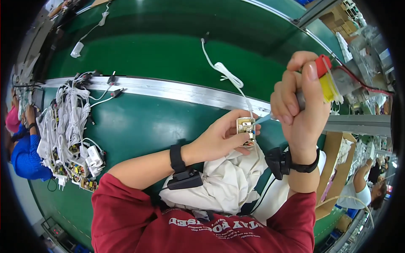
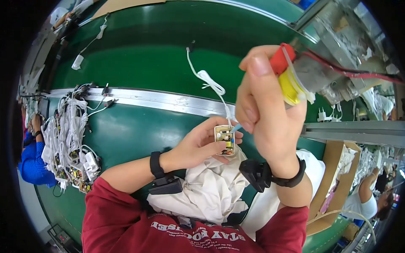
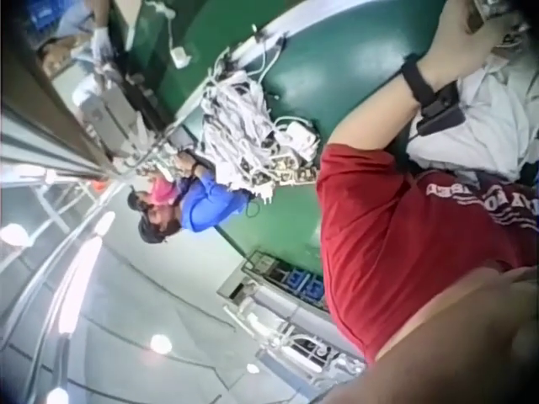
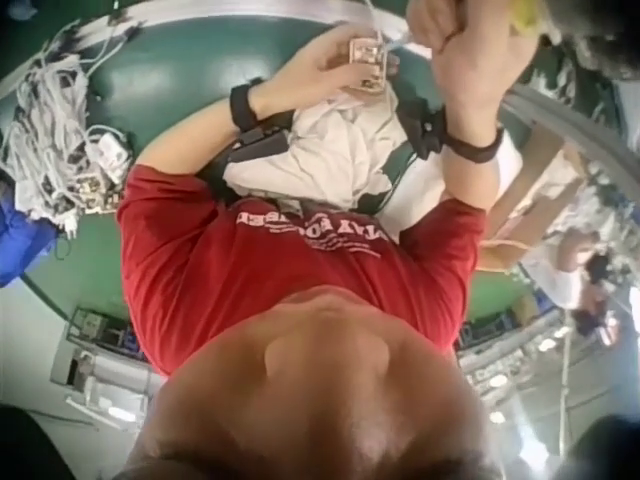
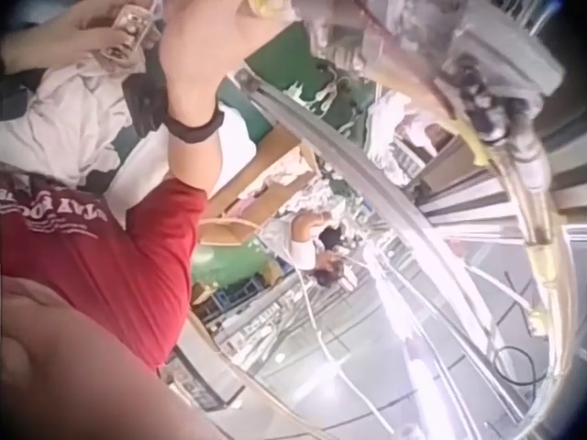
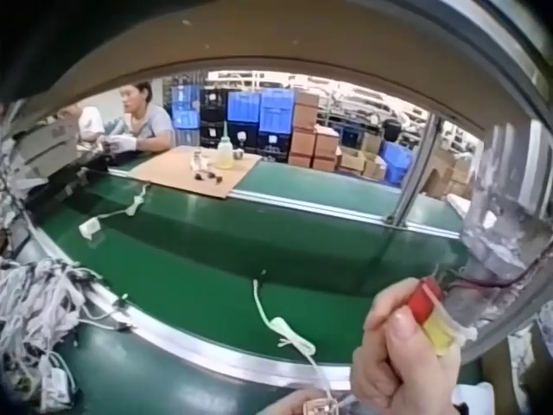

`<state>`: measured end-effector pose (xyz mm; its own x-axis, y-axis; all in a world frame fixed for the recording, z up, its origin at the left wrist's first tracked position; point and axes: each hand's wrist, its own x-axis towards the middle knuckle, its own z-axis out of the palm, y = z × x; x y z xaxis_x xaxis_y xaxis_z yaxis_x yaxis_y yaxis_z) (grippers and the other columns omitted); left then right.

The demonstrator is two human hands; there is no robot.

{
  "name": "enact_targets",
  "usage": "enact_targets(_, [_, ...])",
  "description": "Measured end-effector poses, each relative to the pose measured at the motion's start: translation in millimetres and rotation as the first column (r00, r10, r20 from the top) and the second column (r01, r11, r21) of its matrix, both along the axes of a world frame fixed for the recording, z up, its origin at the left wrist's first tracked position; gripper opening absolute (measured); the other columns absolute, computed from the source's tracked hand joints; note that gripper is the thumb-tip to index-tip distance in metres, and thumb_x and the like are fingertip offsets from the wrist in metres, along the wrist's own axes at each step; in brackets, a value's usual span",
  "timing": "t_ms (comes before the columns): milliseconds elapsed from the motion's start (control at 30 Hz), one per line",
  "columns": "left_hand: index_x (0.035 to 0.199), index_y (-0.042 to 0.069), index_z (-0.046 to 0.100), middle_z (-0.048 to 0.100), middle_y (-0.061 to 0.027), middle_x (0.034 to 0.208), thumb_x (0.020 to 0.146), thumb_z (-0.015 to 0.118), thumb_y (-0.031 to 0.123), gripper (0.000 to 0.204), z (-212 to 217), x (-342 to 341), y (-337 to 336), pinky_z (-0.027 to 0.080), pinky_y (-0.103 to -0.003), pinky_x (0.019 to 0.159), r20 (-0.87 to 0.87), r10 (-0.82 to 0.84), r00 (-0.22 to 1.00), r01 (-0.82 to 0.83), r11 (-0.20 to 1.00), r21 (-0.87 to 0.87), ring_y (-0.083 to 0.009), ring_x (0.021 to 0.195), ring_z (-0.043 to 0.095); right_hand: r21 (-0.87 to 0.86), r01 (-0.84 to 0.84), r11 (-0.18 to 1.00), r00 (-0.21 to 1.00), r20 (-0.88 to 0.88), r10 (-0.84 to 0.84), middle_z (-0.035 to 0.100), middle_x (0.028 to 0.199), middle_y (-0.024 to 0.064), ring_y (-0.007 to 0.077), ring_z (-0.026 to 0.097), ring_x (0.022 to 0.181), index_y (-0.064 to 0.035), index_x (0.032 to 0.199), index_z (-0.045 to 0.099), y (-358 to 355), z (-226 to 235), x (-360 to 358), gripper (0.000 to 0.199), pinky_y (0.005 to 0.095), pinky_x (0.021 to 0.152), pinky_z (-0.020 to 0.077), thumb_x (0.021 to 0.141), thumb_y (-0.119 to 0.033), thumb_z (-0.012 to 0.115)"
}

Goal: The person picks up a circuit board with an attached power cord, applies glue to it using a dispenser, and places the assembly onto the green table, repeating this process for several units.

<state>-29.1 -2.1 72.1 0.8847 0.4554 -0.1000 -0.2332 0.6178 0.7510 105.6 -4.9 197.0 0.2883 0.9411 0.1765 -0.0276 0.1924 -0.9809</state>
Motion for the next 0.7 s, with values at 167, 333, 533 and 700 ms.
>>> enact_targets(167, [0.132,0.007,0.032,0.049,-0.0127,0.126,0.09,0.046,0.001,0.045,-18.5,8.1,18.9,0.056,-0.028,0.072,-0.014,-0.049,0.999,0.049,0.999,0.006,-0.0197,0.111,0.054,0.024,0.011,1.0,0.999,0.044,-0.012,0.028,0.046,-0.0035,0.0051,0.023,0.034,-0.0063,0.091,0.041,20.8,-23.9,8.1,0.028,0.0216,0.033,0.0222,0.097,-0.033,0.037])
enact_targets(333, [0.133,0.006,0.031,0.049,-0.0144,0.126,0.09,0.046,0.001,0.046,-31.8,11.3,30.2,0.057,-0.028,0.071,0.005,-0.071,0.997,0.071,0.997,0.001,-0.0205,0.112,0.054,-0.009,0.02,1.0,0.999,0.044,-0.02,0.029,0.045,-0.0032,0.0055,0.024,0.033,-0.0084,0.087,0.039,29.8,-39.3,14.5,0.027,0.0217,0.033,0.0225,0.097,-0.033,0.036])
enact_targets(533, [0.132,0.004,0.031,0.05,-0.0157,0.125,0.09,0.047,0.001,0.046,-42.3,13.9,36.6,0.057,-0.028,0.071,0.018,-0.075,0.997,0.076,0.997,-0.026,-0.021,0.111,0.055,0.005,0.002,1.0,1.0,0.028,-0.002,0.03,0.045,-0.0029,0.0064,0.025,0.032,-0.0095,0.086,0.037,35.5,-52.7,18.8,0.027,0.022,0.034,0.0232,0.098,-0.034,0.034])
enact_targets(700, [0.133,0.004,0.031,0.05,-0.0158,0.125,0.089,0.047,0.0,0.047,-46.8,14.2,36.0,0.057,-0.028,0.071,0.021,-0.064,0.998,0.065,0.997,-0.034,-0.0212,0.11,0.055,0.01,-0.063,0.998,0.998,-0.001,0.063,0.03,0.046,-0.003,0.0061,0.025,0.033,-0.0088,0.087,0.037,35.5,-56.8,23.3,0.028,0.0219,0.034,0.0235,0.098,-0.034,0.032])
